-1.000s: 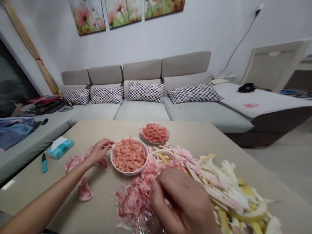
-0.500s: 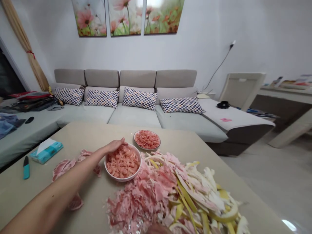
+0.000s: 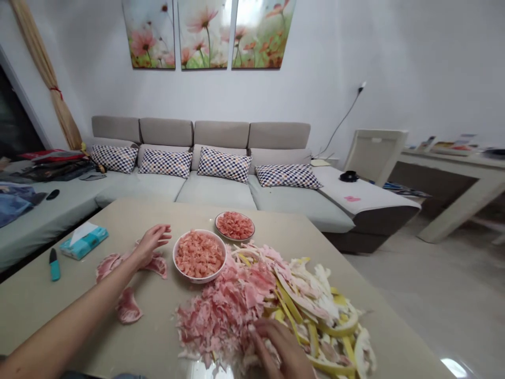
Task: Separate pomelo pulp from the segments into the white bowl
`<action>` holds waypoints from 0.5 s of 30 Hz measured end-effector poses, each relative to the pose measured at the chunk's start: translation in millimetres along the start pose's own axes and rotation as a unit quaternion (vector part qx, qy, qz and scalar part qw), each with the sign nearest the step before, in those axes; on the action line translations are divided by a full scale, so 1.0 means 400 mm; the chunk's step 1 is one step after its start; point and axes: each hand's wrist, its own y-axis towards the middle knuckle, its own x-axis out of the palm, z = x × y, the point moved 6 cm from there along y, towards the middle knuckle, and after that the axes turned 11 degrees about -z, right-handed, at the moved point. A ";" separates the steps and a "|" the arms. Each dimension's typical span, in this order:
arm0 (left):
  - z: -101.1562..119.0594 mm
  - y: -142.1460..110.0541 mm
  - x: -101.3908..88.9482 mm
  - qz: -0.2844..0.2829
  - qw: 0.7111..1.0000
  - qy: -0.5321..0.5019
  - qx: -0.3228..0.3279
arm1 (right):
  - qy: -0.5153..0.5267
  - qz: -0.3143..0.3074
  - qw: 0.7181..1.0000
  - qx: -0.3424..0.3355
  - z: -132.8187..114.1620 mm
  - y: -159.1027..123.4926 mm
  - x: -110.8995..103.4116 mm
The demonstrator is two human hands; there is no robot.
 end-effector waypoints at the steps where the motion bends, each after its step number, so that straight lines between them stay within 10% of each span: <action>1: -0.014 -0.038 -0.016 0.009 1.000 0.015 -0.004 | -0.019 0.029 0.999 0.011 0.017 -0.007 0.007; 8: -0.052 -0.272 -0.142 0.021 0.987 0.161 0.007 | -0.033 -0.001 0.999 0.032 0.025 -0.015 0.099; 15: -0.104 -0.412 -0.122 -0.013 0.968 0.248 0.031 | 0.016 -0.106 0.994 -0.019 -0.187 0.125 0.079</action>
